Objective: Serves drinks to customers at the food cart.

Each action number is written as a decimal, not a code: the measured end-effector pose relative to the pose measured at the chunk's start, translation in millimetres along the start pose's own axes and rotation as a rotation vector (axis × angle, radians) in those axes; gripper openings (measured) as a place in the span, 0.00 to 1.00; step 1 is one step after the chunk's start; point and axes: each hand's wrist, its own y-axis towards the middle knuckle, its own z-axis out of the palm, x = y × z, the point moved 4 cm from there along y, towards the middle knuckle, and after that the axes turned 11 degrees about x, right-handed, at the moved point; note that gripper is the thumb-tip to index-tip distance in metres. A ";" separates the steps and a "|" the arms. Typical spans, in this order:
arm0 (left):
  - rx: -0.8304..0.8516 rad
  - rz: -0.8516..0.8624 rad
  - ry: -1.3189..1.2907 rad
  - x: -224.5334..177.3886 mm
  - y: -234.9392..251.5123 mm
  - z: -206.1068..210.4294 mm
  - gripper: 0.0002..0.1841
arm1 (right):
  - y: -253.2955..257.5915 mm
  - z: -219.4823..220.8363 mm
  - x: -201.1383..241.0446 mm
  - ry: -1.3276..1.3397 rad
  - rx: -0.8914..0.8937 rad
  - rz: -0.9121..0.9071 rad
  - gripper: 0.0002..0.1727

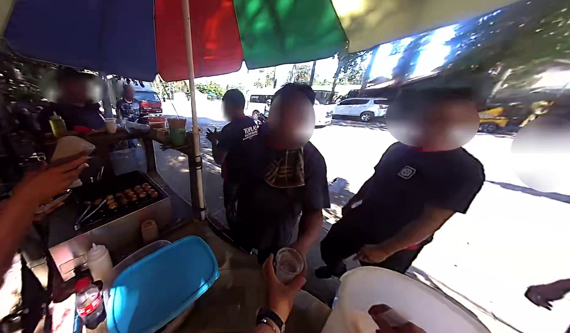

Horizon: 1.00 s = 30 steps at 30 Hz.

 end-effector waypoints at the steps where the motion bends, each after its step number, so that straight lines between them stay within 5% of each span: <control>1: 0.005 -0.011 -0.018 1.5 3.6 3.9 0.60 | -2.2 -4.1 -14.7 -0.031 -0.009 -0.029 0.20; 5: -0.085 0.155 -0.049 29.2 31.3 23.2 0.60 | -6.1 -17.7 -25.2 -0.119 -0.190 0.081 0.16; 15: -0.037 0.137 -0.159 18.5 33.1 25.7 0.53 | -22.9 -56.2 -25.2 -0.141 -0.371 0.693 0.18; 24: 0.011 0.291 -0.269 -16.6 -25.5 -13.0 0.53 | -24.6 -70.3 -54.6 0.192 -0.543 0.638 0.18; 30: 0.269 0.426 -0.226 -16.3 -60.6 -30.1 0.44 | -21.0 -61.7 -46.7 0.176 -0.557 0.324 0.16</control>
